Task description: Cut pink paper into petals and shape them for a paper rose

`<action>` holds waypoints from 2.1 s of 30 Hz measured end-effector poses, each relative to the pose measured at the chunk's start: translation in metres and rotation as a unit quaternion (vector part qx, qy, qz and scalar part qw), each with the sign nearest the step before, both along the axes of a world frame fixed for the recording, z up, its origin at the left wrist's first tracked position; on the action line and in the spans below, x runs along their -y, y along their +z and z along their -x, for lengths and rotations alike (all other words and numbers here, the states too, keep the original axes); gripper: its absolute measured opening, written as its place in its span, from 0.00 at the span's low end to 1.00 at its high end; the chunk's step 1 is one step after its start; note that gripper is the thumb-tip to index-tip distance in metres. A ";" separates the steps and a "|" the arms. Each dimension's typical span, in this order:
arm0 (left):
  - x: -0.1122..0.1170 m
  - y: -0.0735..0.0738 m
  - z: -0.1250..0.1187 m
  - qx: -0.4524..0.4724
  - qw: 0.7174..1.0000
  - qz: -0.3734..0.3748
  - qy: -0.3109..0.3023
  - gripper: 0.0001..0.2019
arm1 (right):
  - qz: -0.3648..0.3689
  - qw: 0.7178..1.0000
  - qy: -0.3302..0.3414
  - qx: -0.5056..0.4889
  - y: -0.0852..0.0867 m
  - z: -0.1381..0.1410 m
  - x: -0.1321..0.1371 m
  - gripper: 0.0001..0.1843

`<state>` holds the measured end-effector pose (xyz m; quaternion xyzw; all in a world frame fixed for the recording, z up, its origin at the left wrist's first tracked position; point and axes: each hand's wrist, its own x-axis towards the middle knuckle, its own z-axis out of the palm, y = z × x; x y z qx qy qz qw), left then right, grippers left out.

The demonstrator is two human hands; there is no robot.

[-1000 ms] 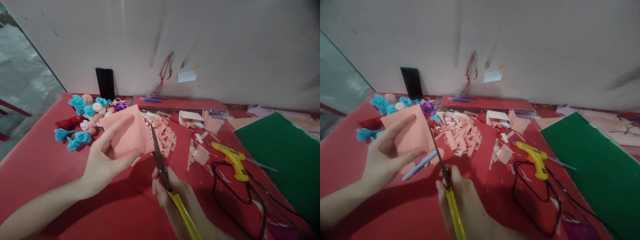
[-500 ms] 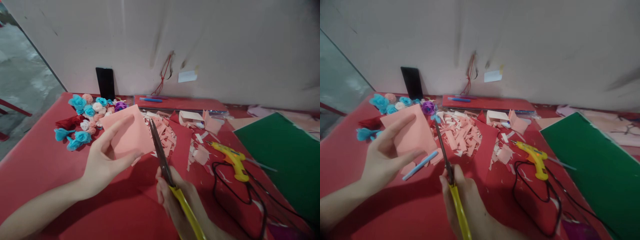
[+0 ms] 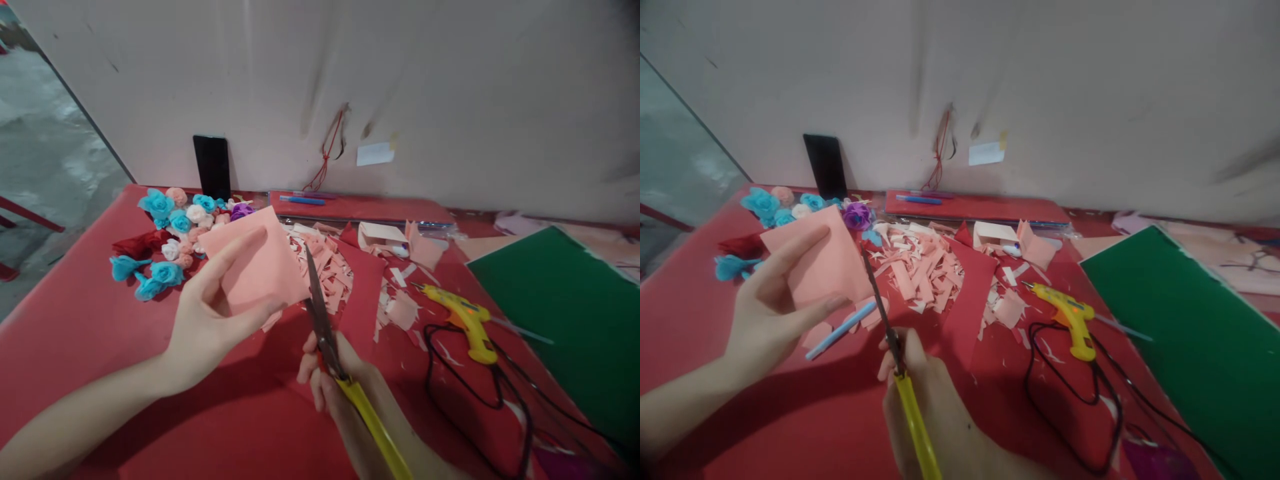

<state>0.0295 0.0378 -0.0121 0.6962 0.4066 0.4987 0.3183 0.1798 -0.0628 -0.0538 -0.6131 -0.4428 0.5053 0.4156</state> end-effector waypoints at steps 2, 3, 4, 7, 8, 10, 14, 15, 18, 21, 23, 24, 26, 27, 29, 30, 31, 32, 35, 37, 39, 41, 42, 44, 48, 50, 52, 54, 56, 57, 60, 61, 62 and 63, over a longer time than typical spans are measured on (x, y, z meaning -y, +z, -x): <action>0.000 -0.001 0.000 -0.001 1.000 0.011 -0.008 0.29 | -0.002 1.000 -0.005 0.012 0.003 0.001 0.001 0.18; 0.000 -0.001 0.000 -0.001 1.000 0.015 -0.010 0.29 | 0.000 1.000 -0.007 0.016 0.004 0.001 0.000 0.17; 0.000 -0.001 0.000 -0.003 1.000 0.016 -0.010 0.29 | 0.002 1.000 -0.007 0.020 0.004 0.001 -0.001 0.16; 0.000 -0.001 0.000 -0.008 1.000 0.016 -0.007 0.28 | 0.011 1.000 -0.003 0.025 0.004 0.001 -0.005 0.14; 0.000 0.000 0.000 -0.010 1.000 0.015 -0.006 0.28 | 0.013 1.000 0.000 0.026 0.005 0.001 -0.006 0.14; 0.000 0.000 -0.001 -0.011 1.000 0.012 -0.004 0.28 | 0.016 0.999 0.002 0.029 0.006 0.001 -0.006 0.13; 0.000 0.000 -0.001 -0.019 1.000 0.004 -0.003 0.27 | 0.017 0.999 0.001 0.038 0.010 0.003 -0.003 0.11; 0.000 0.001 -0.001 -0.022 1.000 0.004 -0.003 0.26 | 0.016 0.999 0.001 0.041 0.011 0.003 -0.002 0.11; 0.000 0.001 -0.002 -0.027 1.000 0.008 -0.008 0.25 | 0.012 0.999 0.003 0.045 0.014 0.003 -0.002 0.11; -0.001 0.002 -0.003 -0.028 0.999 0.012 -0.012 0.25 | 0.012 0.999 0.006 0.048 0.015 0.001 -0.004 0.11; -0.001 0.002 -0.003 -0.030 0.999 0.013 -0.012 0.25 | 0.014 0.999 0.007 0.051 0.014 0.000 -0.005 0.11; -0.001 0.002 -0.003 -0.032 0.999 0.014 -0.012 0.25 | 0.014 0.998 0.007 0.054 0.014 0.000 -0.005 0.11; -0.001 0.001 -0.002 -0.035 0.999 0.012 -0.014 0.25 | 0.016 0.998 0.006 0.060 0.014 0.002 -0.004 0.12; -0.001 0.001 -0.002 -0.036 0.999 0.011 -0.015 0.25 | 0.017 0.998 0.005 0.064 0.013 0.002 -0.004 0.13; -0.001 0.000 -0.002 -0.033 0.999 0.007 -0.018 0.26 | 0.019 0.997 0.003 0.073 0.014 0.004 -0.003 0.14; 0.000 0.000 -0.002 -0.029 0.999 0.005 -0.018 0.26 | 0.019 0.997 0.002 0.078 0.014 0.004 -0.003 0.14; 0.000 0.000 -0.002 -0.025 0.999 0.005 -0.019 0.26 | 0.019 0.996 0.002 0.083 0.014 0.005 -0.002 0.14; 0.000 0.000 -0.002 -0.022 1.000 0.004 -0.019 0.26 | 0.019 0.996 0.001 0.088 0.014 0.005 -0.002 0.14; 0.000 0.001 -0.002 -0.024 1.000 0.006 -0.014 0.26 | 0.022 0.994 0.000 0.102 0.016 0.005 -0.001 0.13; 0.000 0.001 -0.002 -0.028 1.000 0.005 -0.011 0.26 | 0.027 0.994 -0.001 0.110 0.018 0.004 -0.001 0.13; 0.000 0.000 -0.001 -0.030 0.999 0.007 -0.011 0.26 | 0.030 0.993 -0.002 0.117 0.021 0.003 0.000 0.13; 0.000 -0.001 0.000 -0.028 0.999 0.009 -0.014 0.27 | 0.030 0.992 -0.002 0.126 0.024 0.003 0.001 0.13; 0.000 -0.002 0.000 -0.026 0.999 0.010 -0.015 0.27 | 0.030 0.991 -0.003 0.131 0.025 0.003 0.001 0.13; 0.000 -0.002 0.001 -0.022 1.000 0.010 -0.018 0.27 | 0.031 0.989 -0.005 0.145 0.025 0.004 0.000 0.13; 0.000 -0.003 0.001 -0.017 1.000 0.014 -0.019 0.28 | 0.009 0.999 -0.022 0.042 0.015 0.004 -0.010 0.17; 0.000 -0.002 0.001 -0.012 1.000 0.014 -0.015 0.27 | -0.008 0.999 -0.016 -0.048 0.010 0.001 -0.015 0.20; 0.001 -0.001 0.001 -0.009 1.000 0.014 -0.011 0.27 | -0.013 0.996 -0.015 -0.090 0.007 -0.002 -0.019 0.20; 0.001 -0.001 0.000 -0.009 1.000 0.018 -0.009 0.27 | -0.014 0.996 -0.027 -0.086 0.006 -0.004 -0.017 0.19; 0.002 0.000 0.000 -0.010 1.000 0.019 -0.009 0.27 | -0.020 0.998 -0.031 -0.051 0.007 -0.003 -0.013 0.18; 0.002 0.000 0.000 -0.010 1.000 0.019 -0.009 0.27 | -0.018 0.999 -0.026 -0.029 0.008 -0.003 -0.010 0.18; 0.002 0.000 0.000 -0.006 1.000 0.014 -0.012 0.26 | 0.000 1.000 -0.008 0.021 0.011 -0.001 -0.002 0.16; 0.002 0.001 0.000 -0.004 1.000 0.014 -0.013 0.26 | 0.006 1.000 -0.006 0.029 0.011 -0.001 -0.001 0.15; 0.002 0.001 0.000 -0.002 1.000 0.015 -0.014 0.26 | 0.009 0.999 -0.006 0.034 0.011 -0.002 0.000 0.15; 0.002 0.002 0.000 -0.001 1.000 0.018 -0.016 0.26 | 0.010 0.999 -0.006 0.038 0.012 -0.002 0.001 0.14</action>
